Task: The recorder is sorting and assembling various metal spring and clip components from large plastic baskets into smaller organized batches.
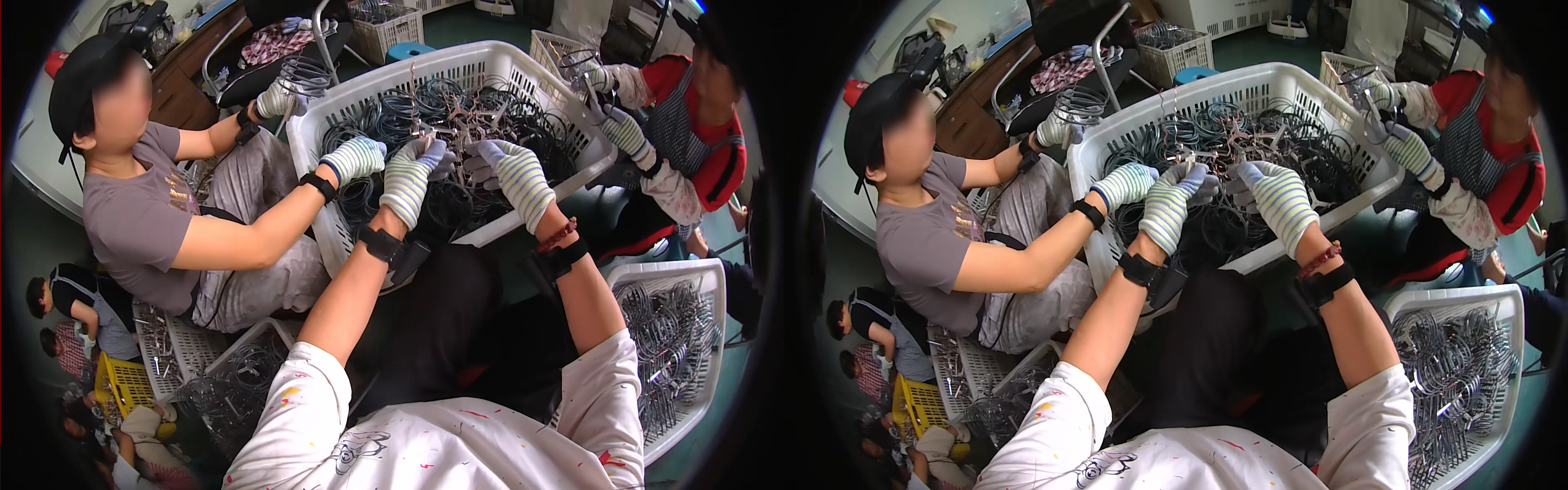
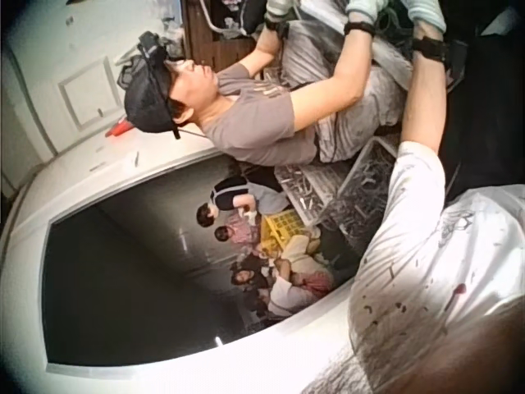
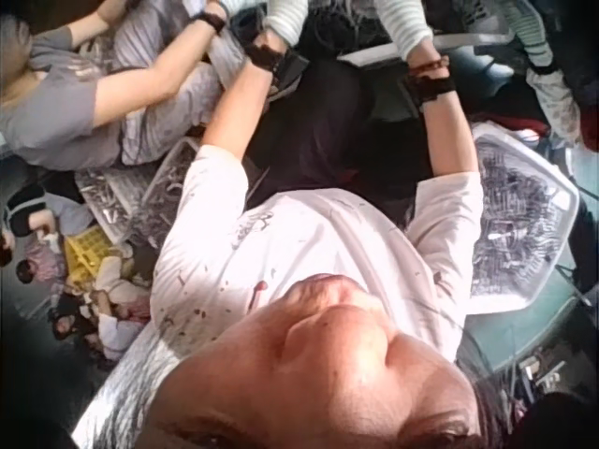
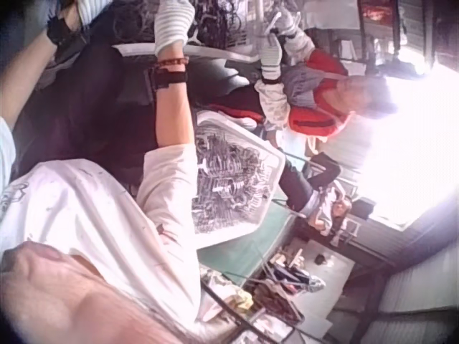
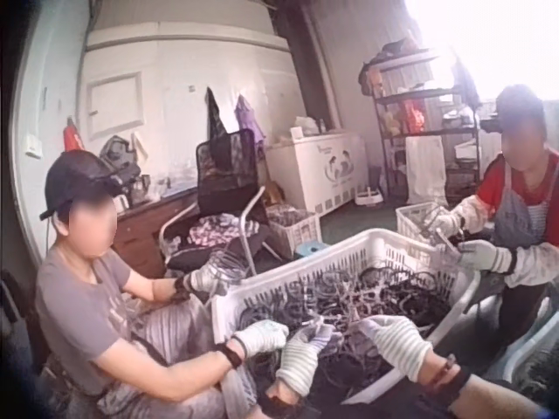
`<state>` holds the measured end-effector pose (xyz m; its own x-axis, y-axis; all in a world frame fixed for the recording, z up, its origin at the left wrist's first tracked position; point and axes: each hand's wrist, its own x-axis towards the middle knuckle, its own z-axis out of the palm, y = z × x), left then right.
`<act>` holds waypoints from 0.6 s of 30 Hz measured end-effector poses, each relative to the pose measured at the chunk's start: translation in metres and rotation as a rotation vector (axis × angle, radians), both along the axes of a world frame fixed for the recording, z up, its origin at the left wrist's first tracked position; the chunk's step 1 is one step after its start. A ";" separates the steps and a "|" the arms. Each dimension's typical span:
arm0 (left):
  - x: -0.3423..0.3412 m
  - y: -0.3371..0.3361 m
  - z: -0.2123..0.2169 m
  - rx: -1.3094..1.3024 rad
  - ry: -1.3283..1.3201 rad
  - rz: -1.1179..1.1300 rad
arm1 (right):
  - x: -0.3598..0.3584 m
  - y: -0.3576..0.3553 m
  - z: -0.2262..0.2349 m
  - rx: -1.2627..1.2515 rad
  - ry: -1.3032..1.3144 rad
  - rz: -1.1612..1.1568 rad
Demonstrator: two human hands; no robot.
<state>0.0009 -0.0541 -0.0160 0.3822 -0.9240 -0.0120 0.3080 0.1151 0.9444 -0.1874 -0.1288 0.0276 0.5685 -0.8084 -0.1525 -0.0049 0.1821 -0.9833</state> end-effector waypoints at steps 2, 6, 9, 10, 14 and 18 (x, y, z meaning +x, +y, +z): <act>-0.005 0.001 -0.003 -0.019 0.000 0.023 | 0.005 -0.007 -0.005 -0.056 0.017 0.006; -0.005 -0.017 -0.024 -0.004 -0.149 0.040 | 0.017 -0.020 -0.020 -0.099 -0.047 -0.043; 0.005 -0.025 -0.048 -0.008 -0.351 0.051 | 0.035 -0.022 -0.025 -0.200 0.051 -0.048; 0.005 -0.026 -0.041 0.018 -0.438 0.019 | 0.037 -0.024 -0.030 -0.208 0.037 -0.040; 0.008 -0.038 -0.055 0.162 -0.975 0.113 | 0.041 -0.030 -0.040 -0.253 0.095 -0.089; 0.017 -0.033 -0.064 0.070 -0.905 0.176 | 0.043 -0.046 -0.037 -0.275 0.244 -0.097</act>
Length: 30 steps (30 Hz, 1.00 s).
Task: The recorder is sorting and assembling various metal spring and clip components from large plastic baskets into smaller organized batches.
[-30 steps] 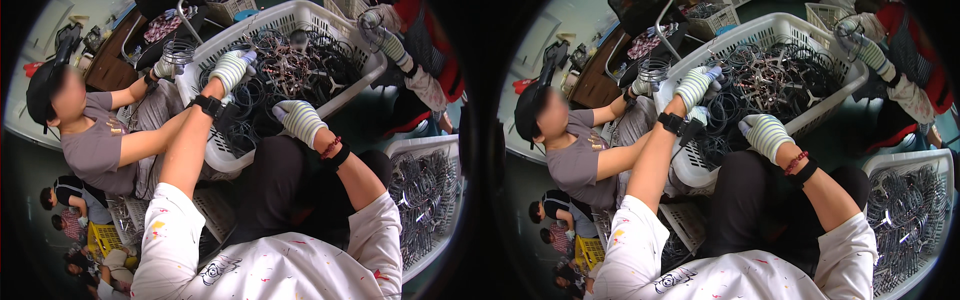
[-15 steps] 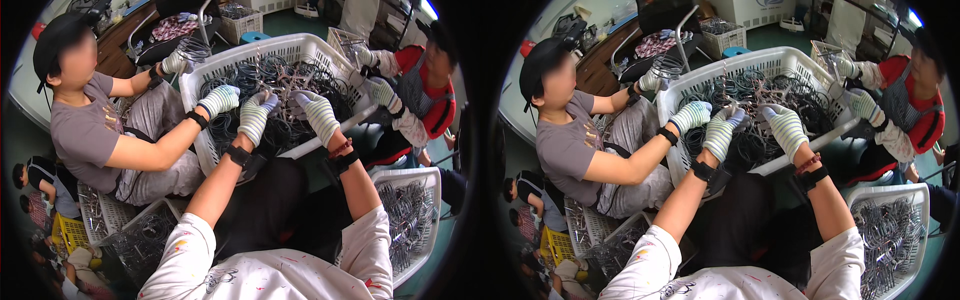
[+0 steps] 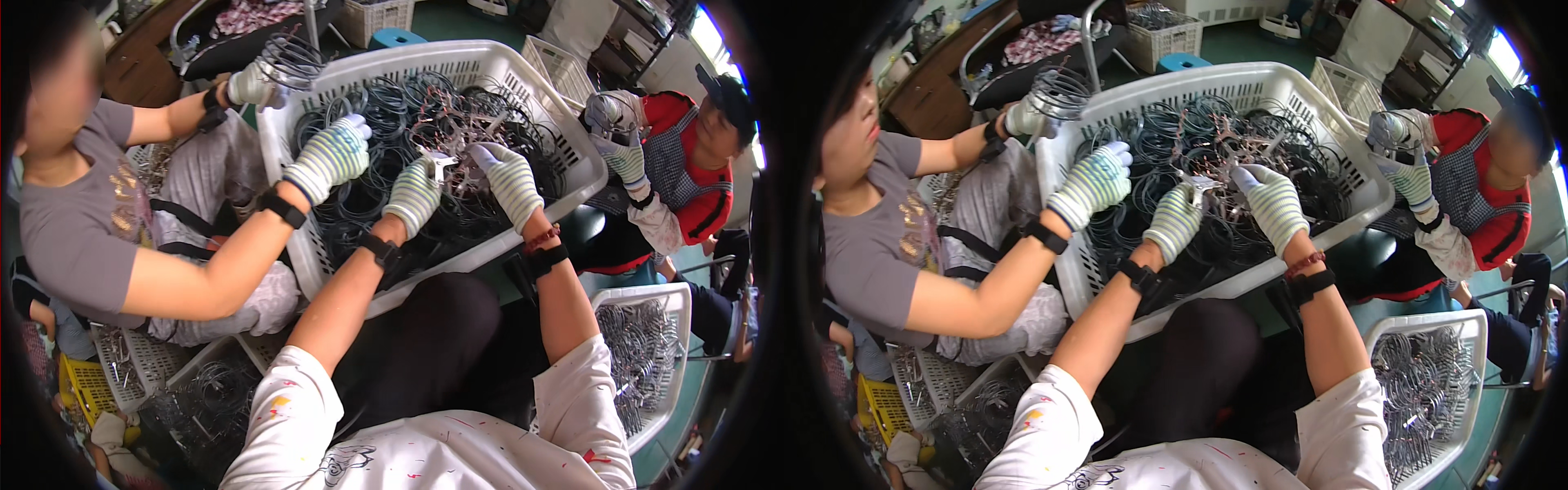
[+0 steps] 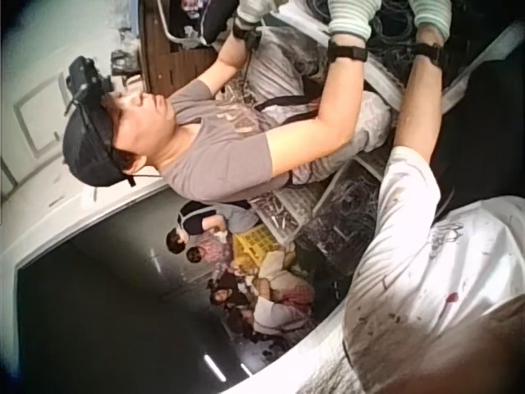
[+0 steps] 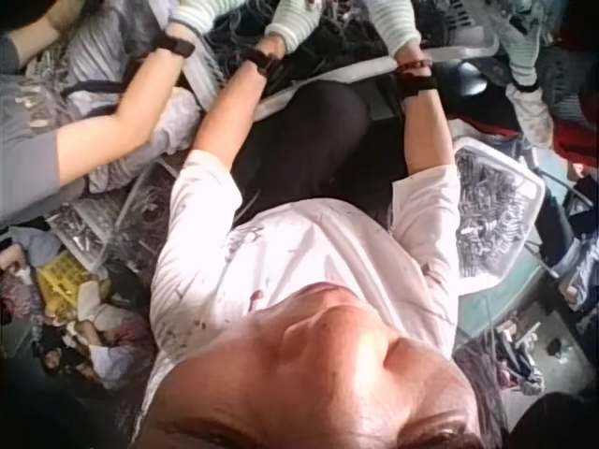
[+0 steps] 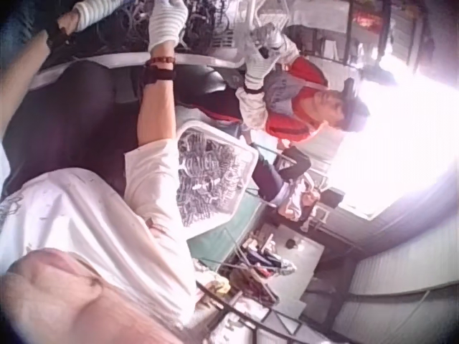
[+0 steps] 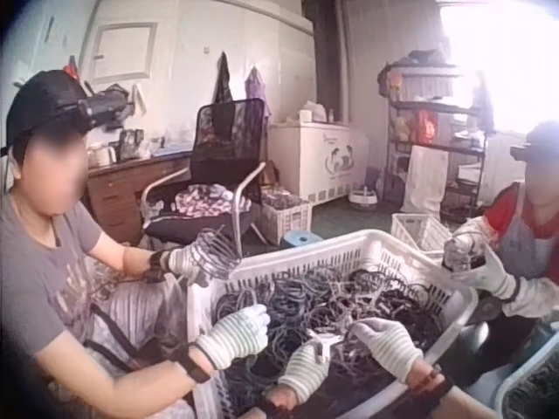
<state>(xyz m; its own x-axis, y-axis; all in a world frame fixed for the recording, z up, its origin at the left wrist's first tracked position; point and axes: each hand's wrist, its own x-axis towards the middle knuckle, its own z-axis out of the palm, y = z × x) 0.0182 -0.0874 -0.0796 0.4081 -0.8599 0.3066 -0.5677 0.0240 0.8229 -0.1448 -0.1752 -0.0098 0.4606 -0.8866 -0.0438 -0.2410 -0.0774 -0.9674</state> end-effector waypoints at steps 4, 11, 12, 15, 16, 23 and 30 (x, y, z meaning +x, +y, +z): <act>0.001 -0.001 -0.001 0.001 0.001 0.003 | 0.004 -0.004 0.002 0.007 0.005 -0.021; -0.003 0.004 0.004 -0.198 0.021 -0.058 | 0.009 -0.008 -0.008 -0.035 0.029 -0.034; -0.003 0.006 0.007 -0.194 0.021 -0.053 | 0.015 -0.005 -0.006 -0.049 0.037 -0.014; -0.005 0.010 0.015 -0.145 -0.092 0.022 | 0.021 -0.002 0.002 0.050 0.002 -0.061; -0.005 0.011 0.016 -0.143 -0.089 0.020 | 0.020 -0.003 0.003 0.073 0.002 -0.066; -0.002 0.003 0.008 -0.254 -0.134 0.000 | 0.021 -0.008 -0.006 0.134 0.001 -0.166; 0.003 -0.010 -0.003 -0.196 0.170 -0.177 | 0.010 -0.016 -0.016 0.358 -0.157 -0.168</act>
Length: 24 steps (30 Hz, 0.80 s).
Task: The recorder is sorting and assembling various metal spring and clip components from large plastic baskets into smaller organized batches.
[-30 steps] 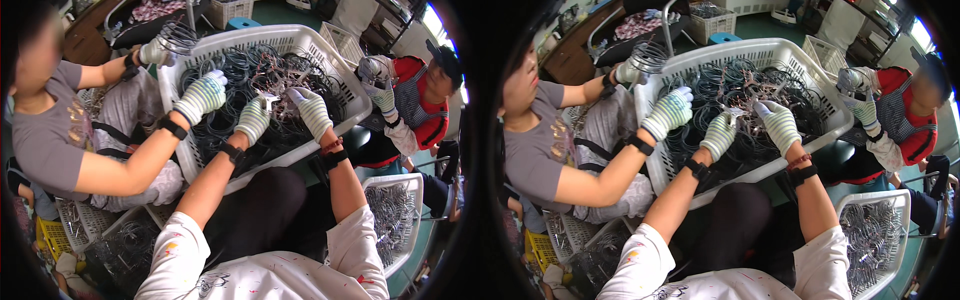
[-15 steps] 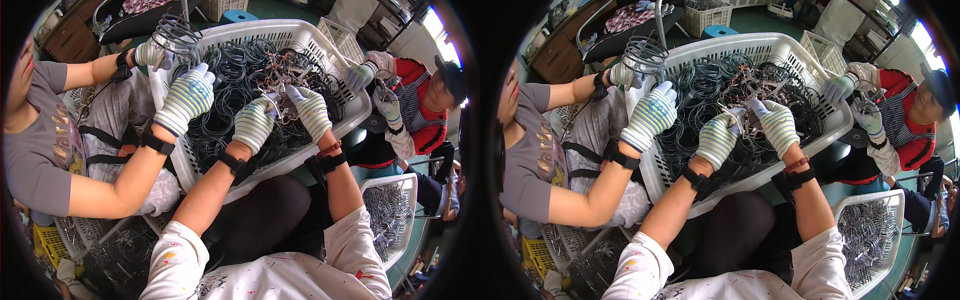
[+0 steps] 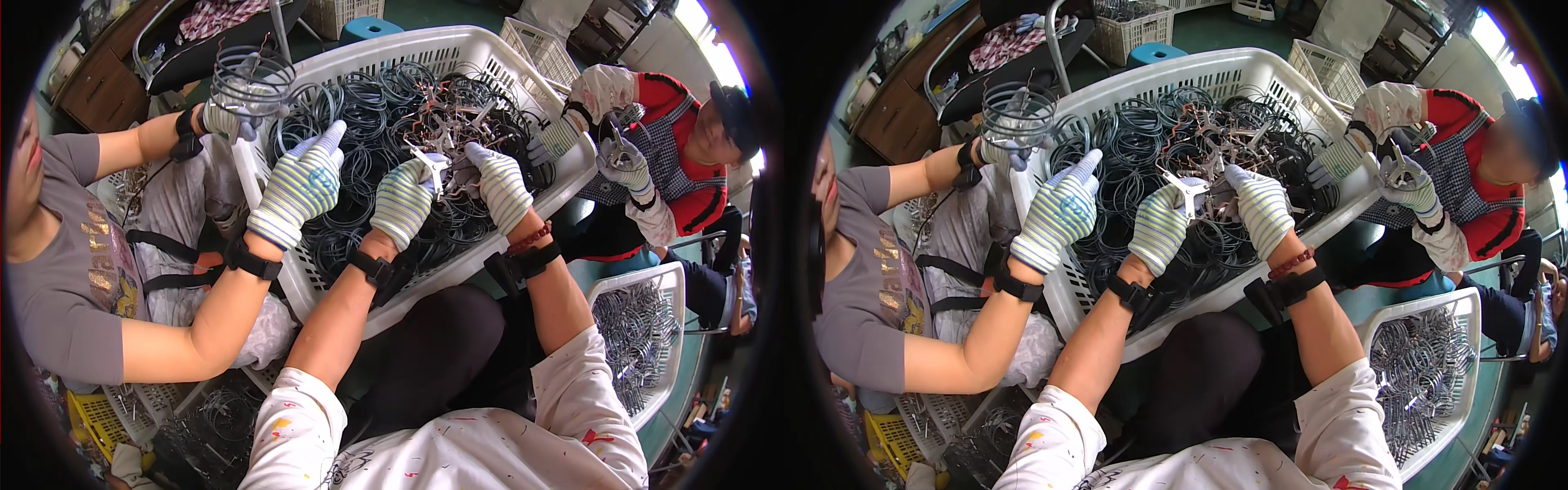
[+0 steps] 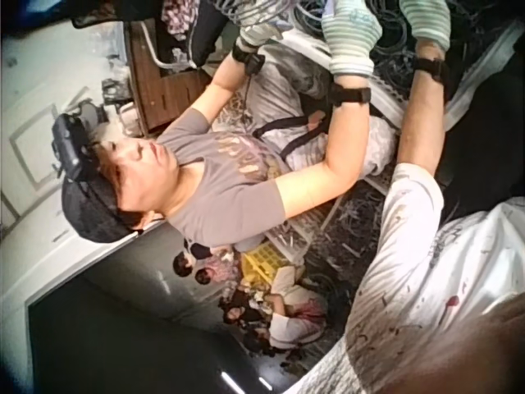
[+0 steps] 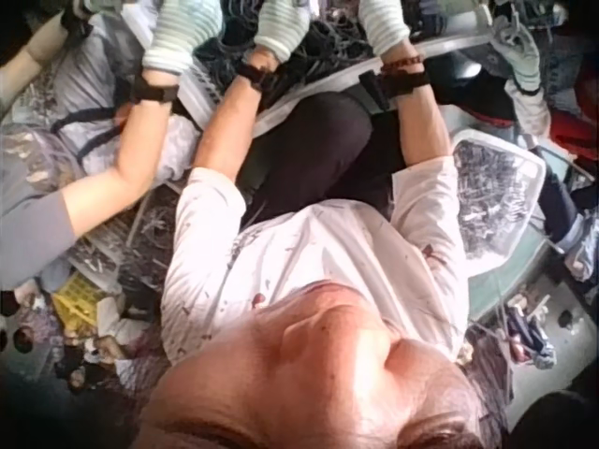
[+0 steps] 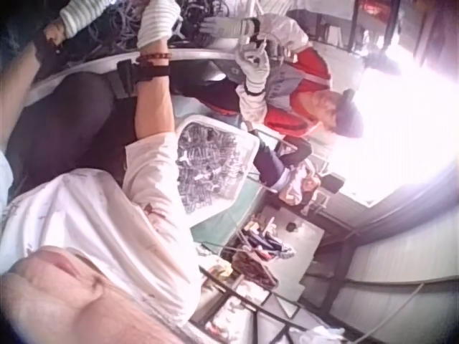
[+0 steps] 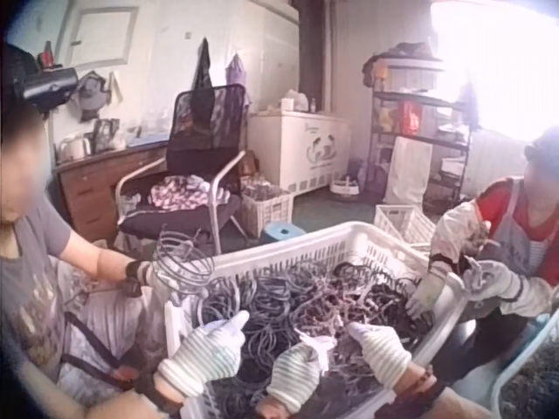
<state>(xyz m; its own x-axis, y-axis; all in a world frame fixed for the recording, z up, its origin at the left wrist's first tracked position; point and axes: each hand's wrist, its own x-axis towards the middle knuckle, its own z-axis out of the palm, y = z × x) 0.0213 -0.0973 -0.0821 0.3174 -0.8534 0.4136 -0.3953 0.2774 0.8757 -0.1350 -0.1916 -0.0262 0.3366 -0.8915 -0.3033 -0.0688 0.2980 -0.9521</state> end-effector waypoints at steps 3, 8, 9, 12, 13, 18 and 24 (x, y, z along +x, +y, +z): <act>0.000 -0.001 0.003 0.025 0.125 -0.064 | -0.005 0.001 -0.004 0.073 -0.082 0.002; -0.004 -0.003 0.000 0.068 0.111 -0.077 | -0.017 -0.001 -0.010 0.267 -0.276 0.053; -0.004 -0.004 0.000 -0.023 0.071 -0.079 | -0.013 -0.002 -0.009 0.311 -0.282 0.003; -0.004 -0.003 -0.002 -0.016 -0.020 -0.037 | -0.014 0.003 -0.004 0.327 -0.290 0.038; -0.003 -0.003 -0.004 -0.014 -0.025 -0.035 | -0.014 0.004 -0.002 0.328 -0.294 0.040; -0.008 -0.007 0.000 -0.088 0.052 -0.101 | -0.019 0.005 -0.003 0.333 -0.305 -0.009; -0.010 -0.006 0.008 -0.043 0.138 -0.139 | -0.020 0.003 -0.005 0.360 -0.322 0.023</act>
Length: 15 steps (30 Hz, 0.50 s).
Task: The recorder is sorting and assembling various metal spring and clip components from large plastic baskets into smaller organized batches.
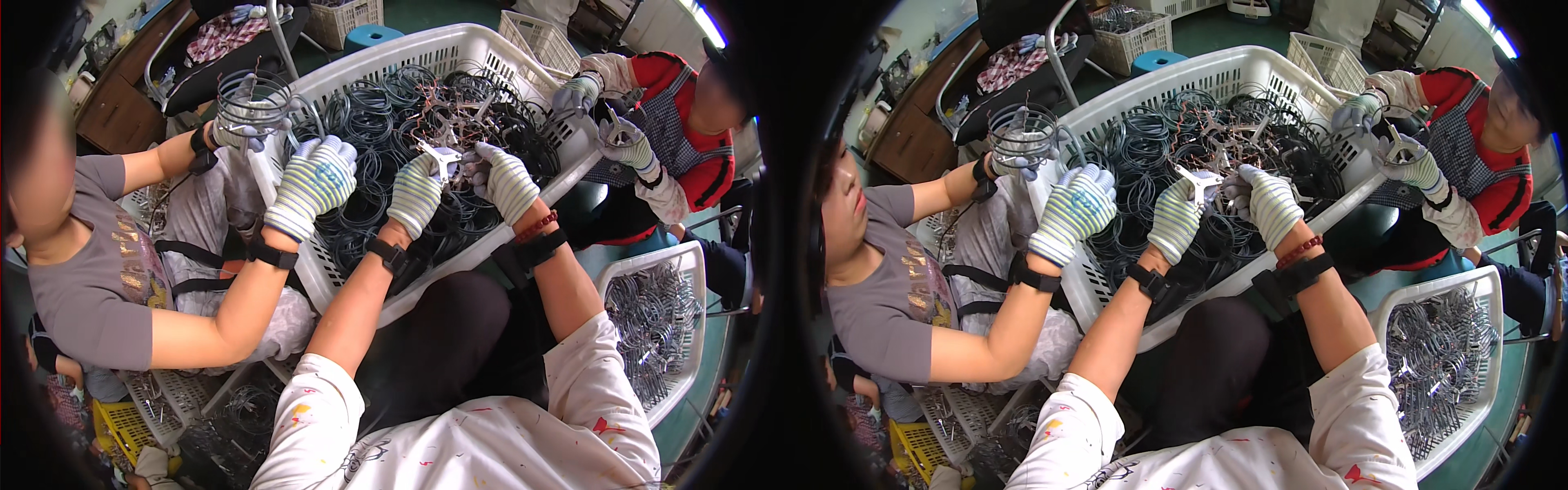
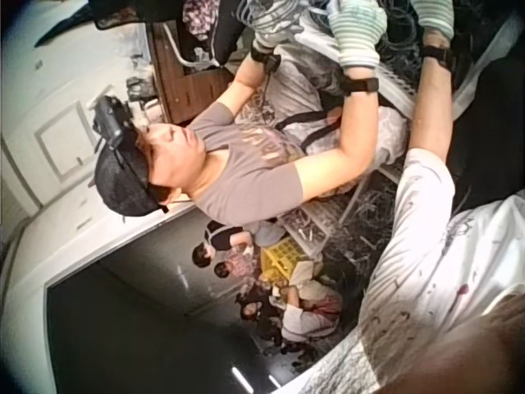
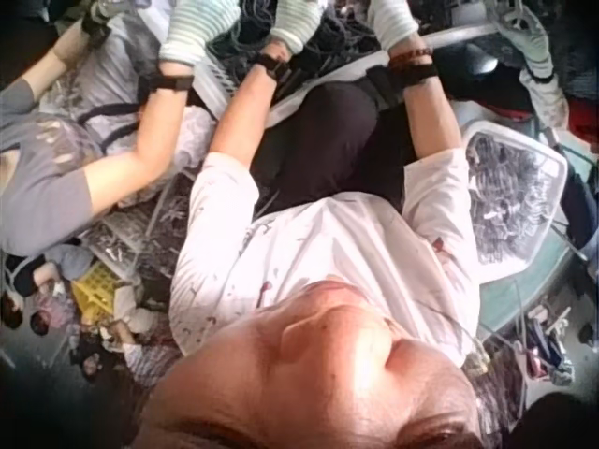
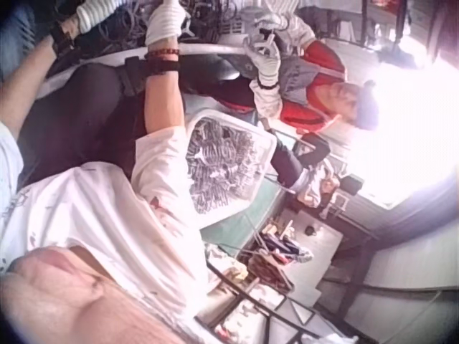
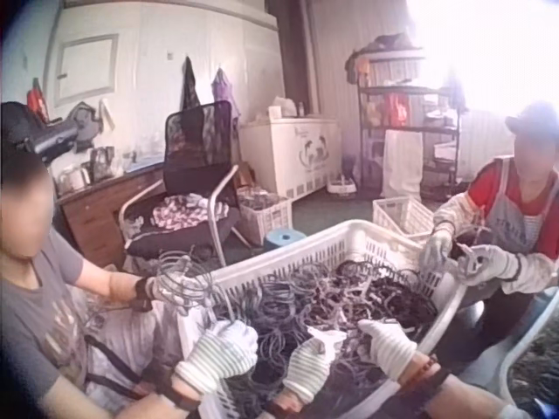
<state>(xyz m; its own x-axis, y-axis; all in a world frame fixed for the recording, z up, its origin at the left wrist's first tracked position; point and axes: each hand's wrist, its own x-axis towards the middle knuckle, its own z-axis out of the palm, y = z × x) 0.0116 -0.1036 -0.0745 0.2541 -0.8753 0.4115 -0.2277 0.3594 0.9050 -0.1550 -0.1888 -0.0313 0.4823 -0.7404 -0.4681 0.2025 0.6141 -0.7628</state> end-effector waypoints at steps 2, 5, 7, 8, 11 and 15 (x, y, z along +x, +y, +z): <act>0.014 -0.002 -0.004 0.054 -0.071 0.077 | 0.018 0.011 0.019 -0.268 0.307 -0.053; 0.015 -0.020 0.032 0.147 0.104 -0.081 | 0.017 -0.005 0.034 -0.394 0.408 -0.111; 0.031 -0.029 0.040 0.255 0.253 -0.155 | 0.025 -0.004 0.044 -0.427 0.445 -0.102; 0.038 -0.030 0.042 0.270 0.228 -0.136 | 0.030 -0.002 0.047 -0.461 0.439 -0.089; 0.049 -0.027 0.053 0.218 0.311 -0.164 | 0.038 0.006 0.053 -0.529 0.344 -0.117; 0.052 -0.021 0.067 0.235 0.398 -0.135 | 0.046 0.019 0.049 -0.714 0.205 -0.216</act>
